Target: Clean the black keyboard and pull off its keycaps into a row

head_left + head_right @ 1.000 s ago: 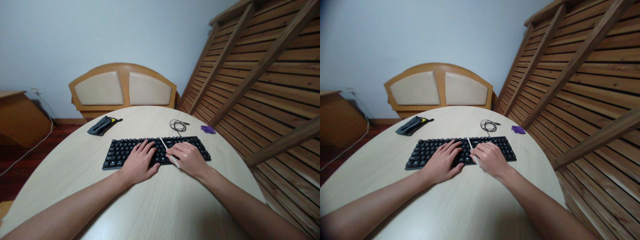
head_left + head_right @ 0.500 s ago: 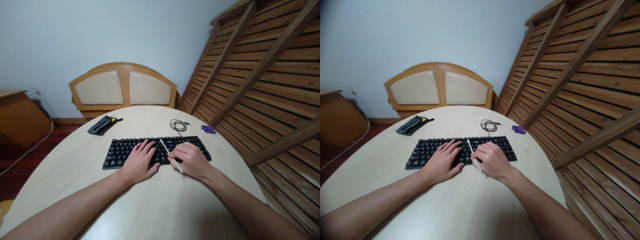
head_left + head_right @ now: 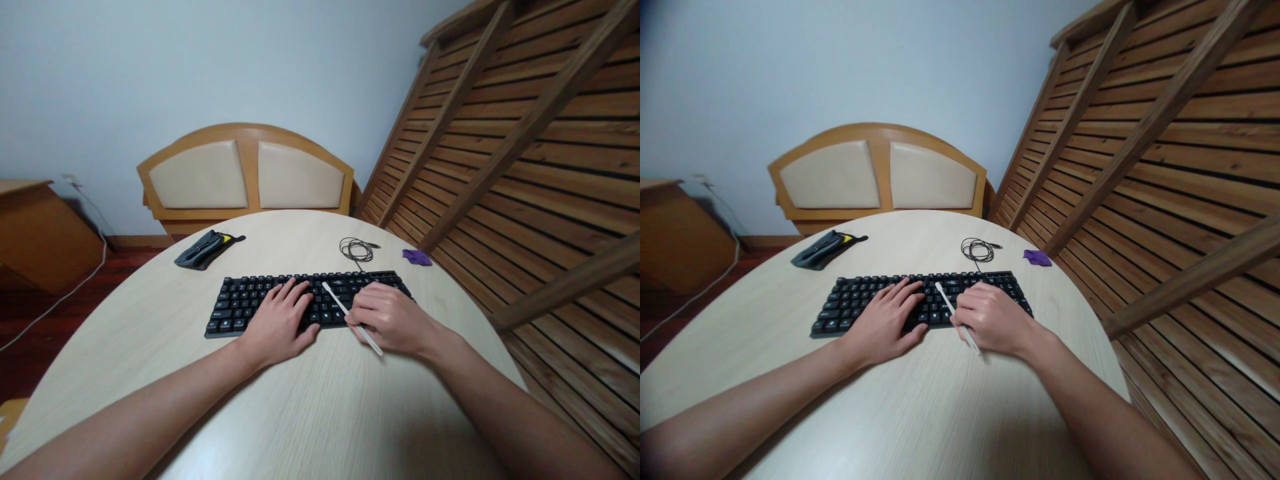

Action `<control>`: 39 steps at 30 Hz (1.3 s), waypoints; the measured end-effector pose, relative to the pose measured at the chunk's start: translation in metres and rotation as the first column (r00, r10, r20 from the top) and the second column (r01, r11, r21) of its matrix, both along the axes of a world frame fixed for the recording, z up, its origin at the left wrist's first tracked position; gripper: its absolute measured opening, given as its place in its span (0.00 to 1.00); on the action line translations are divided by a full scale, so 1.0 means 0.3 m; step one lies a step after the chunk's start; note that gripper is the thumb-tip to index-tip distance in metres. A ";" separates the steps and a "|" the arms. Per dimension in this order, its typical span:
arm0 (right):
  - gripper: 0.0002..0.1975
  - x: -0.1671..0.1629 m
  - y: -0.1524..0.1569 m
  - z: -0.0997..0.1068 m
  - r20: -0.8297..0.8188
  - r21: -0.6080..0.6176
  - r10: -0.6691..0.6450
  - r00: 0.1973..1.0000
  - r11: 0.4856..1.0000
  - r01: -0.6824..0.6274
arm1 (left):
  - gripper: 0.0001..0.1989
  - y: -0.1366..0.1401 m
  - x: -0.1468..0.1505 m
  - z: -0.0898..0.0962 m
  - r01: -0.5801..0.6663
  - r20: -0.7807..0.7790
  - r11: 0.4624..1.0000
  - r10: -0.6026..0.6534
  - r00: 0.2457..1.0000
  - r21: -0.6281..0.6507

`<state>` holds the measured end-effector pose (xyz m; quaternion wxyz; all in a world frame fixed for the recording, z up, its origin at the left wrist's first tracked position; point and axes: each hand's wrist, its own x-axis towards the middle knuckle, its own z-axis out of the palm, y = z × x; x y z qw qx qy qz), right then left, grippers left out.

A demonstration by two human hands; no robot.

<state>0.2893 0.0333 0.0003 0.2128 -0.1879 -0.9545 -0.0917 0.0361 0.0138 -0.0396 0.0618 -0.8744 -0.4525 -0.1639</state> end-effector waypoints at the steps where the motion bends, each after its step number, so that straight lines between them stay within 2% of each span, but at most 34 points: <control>1: 0.08 0.000 -0.005 0.005 0.007 -0.001 0.007 1.000 1.000 -0.007 | 0.24 0.000 0.000 0.000 -0.002 -0.004 1.000 0.002 1.000 0.001; 10: 0.08 -0.015 -0.040 0.012 0.079 0.002 0.010 0.997 1.000 -0.010 | 0.25 0.006 -0.003 -0.004 -0.013 -0.026 1.000 0.013 1.000 0.006; 21: 0.12 -0.036 -0.064 0.012 0.011 0.095 0.038 0.999 0.995 -0.038 | 0.25 0.027 -0.002 -0.010 -0.030 0.011 0.999 0.029 1.000 0.024; 26: 0.12 -0.036 -0.067 0.008 0.004 0.070 0.076 0.997 0.995 -0.076 | 0.25 0.035 -0.005 -0.013 -0.025 0.033 0.999 0.025 0.999 0.026; 39: 0.11 -0.033 -0.071 0.012 0.027 0.023 0.072 0.997 0.997 -0.073 | 0.25 0.031 -0.004 -0.013 -0.031 0.024 0.999 0.031 0.999 0.024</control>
